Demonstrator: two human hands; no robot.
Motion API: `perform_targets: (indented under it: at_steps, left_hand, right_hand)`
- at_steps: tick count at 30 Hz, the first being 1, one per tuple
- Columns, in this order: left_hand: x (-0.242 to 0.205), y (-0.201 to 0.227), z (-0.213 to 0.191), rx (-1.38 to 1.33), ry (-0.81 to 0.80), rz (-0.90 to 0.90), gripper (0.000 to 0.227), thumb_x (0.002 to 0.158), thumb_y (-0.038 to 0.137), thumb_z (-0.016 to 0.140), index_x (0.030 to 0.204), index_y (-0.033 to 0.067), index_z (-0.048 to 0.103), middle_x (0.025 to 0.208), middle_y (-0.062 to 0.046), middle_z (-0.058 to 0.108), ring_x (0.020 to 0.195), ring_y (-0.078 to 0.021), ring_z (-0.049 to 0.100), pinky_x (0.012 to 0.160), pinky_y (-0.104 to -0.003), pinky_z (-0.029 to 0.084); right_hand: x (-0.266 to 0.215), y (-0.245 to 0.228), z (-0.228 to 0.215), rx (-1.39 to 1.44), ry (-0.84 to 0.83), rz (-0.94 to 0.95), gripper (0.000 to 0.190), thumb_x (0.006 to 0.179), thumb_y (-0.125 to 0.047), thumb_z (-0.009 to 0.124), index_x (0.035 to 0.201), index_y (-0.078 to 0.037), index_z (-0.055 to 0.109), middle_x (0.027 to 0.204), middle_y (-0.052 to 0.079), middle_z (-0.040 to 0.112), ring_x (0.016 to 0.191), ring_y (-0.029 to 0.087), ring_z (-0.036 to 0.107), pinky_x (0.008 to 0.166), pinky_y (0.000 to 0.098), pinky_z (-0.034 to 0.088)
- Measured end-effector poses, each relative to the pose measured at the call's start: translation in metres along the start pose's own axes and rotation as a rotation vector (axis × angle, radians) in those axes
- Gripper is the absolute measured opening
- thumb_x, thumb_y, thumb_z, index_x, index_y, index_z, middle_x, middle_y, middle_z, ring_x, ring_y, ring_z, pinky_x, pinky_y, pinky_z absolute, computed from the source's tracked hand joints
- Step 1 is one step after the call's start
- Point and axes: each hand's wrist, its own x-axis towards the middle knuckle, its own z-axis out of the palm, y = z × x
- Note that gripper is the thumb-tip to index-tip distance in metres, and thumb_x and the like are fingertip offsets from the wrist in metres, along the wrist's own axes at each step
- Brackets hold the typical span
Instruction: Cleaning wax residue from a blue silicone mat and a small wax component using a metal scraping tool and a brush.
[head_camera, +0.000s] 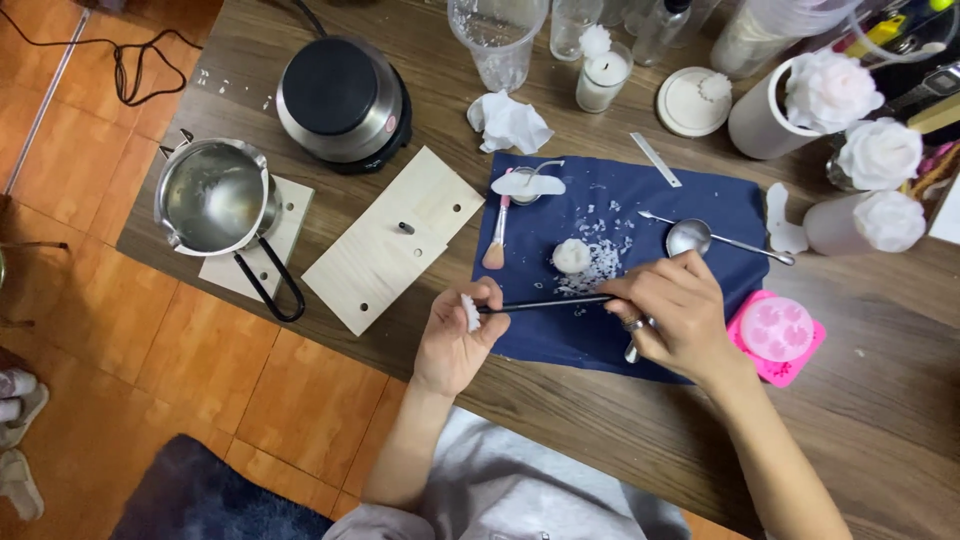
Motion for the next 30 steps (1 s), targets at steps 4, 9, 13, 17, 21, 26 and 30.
perform_targets:
  at_steps: [4, 9, 13, 17, 21, 26, 30]
  left_hand:
    - [-0.003, -0.001, 0.021, 0.04, -0.01, -0.017, 0.034, 0.093, 0.018, 0.05, 0.116, -0.0073, 0.054, 0.098, -0.024, 0.049, 0.073, -0.0183, 0.049, 0.059, -0.027, 0.038]
    - [-0.002, 0.009, 0.064, 0.152, -0.046, -0.122, 0.052, 0.097, 0.023, 0.038, 0.133, -0.0147, 0.035, 0.106, -0.034, 0.053, 0.076, -0.0264, 0.064, 0.063, -0.03, 0.049]
    - [0.001, 0.01, 0.086, 0.343, -0.054, -0.015, 0.058, 0.093, 0.022, 0.046, 0.139, -0.0097, 0.03, 0.115, -0.032, 0.053, 0.079, -0.027, 0.067, 0.065, -0.025, 0.048]
    - [0.007, 0.007, 0.092, 0.687, 0.092, 0.31, 0.045, 0.094, 0.017, 0.048, 0.132, -0.0062, 0.041, 0.116, -0.026, 0.056, 0.069, -0.0194, 0.065, 0.057, -0.022, 0.044]
    - [0.029, 0.002, 0.096, 1.031, 0.228, 0.669, 0.024, 0.096, 0.014, 0.05, 0.116, 0.0038, 0.059, 0.118, -0.015, 0.059, 0.098, -0.022, 0.06, 0.084, -0.031, 0.048]
    - [0.053, 0.001, 0.085, 1.202, 0.195, 0.792, 0.028, 0.095, 0.013, 0.05, 0.115, -0.0032, 0.061, 0.117, -0.017, 0.062, 0.101, -0.0224, 0.062, 0.081, -0.03, 0.051]
    - [0.074, 0.004, 0.109, 1.276, 0.07, 0.95, 0.025, 0.088, 0.002, 0.058, 0.11, -0.008, 0.063, 0.112, -0.023, 0.064, 0.098, -0.0279, 0.066, 0.08, -0.031, 0.056]
  right_hand:
    - [-0.001, -0.001, -0.005, -0.037, -0.037, -0.043, 0.013, 0.09, -0.019, 0.061, 0.085, -0.01, 0.069, 0.069, 0.003, 0.063, 0.066, 0.024, 0.06, 0.062, 0.0331, 0.04]
    - [-0.008, 0.004, -0.003, -0.068, -0.031, -0.039, 0.007, 0.083, -0.011, 0.068, 0.088, -0.008, 0.069, 0.071, 0.003, 0.064, 0.07, 0.022, 0.061, 0.063, 0.0304, 0.04]
    - [-0.016, 0.007, 0.001, -0.095, -0.018, -0.048, 0.007, 0.081, -0.01, 0.07, 0.088, -0.009, 0.069, 0.071, 0.002, 0.064, 0.07, 0.02, 0.061, 0.064, 0.0293, 0.04]
    - [-0.026, 0.009, 0.01, -0.127, 0.026, -0.073, 0.008, 0.081, -0.011, 0.069, 0.089, -0.01, 0.069, 0.069, 0.0, 0.064, 0.068, 0.017, 0.061, 0.065, 0.0277, 0.04]
    - [-0.032, 0.005, 0.018, -0.208, 0.102, -0.068, 0.01, 0.08, -0.012, 0.069, 0.089, -0.01, 0.071, 0.063, -0.001, 0.06, 0.058, 0.016, 0.057, 0.062, 0.0271, 0.039]
    - [-0.008, -0.007, 0.008, -0.309, 0.17, -0.079, 0.011, 0.08, -0.012, 0.069, 0.09, -0.008, 0.071, 0.057, 0.0, 0.056, 0.051, 0.015, 0.052, 0.059, 0.0276, 0.037]
    - [0.035, -0.033, -0.018, -0.477, 0.085, -0.144, 0.011, 0.082, -0.008, 0.065, 0.093, -0.007, 0.068, 0.054, 0.001, 0.049, 0.048, 0.015, 0.047, 0.059, 0.0255, 0.04]
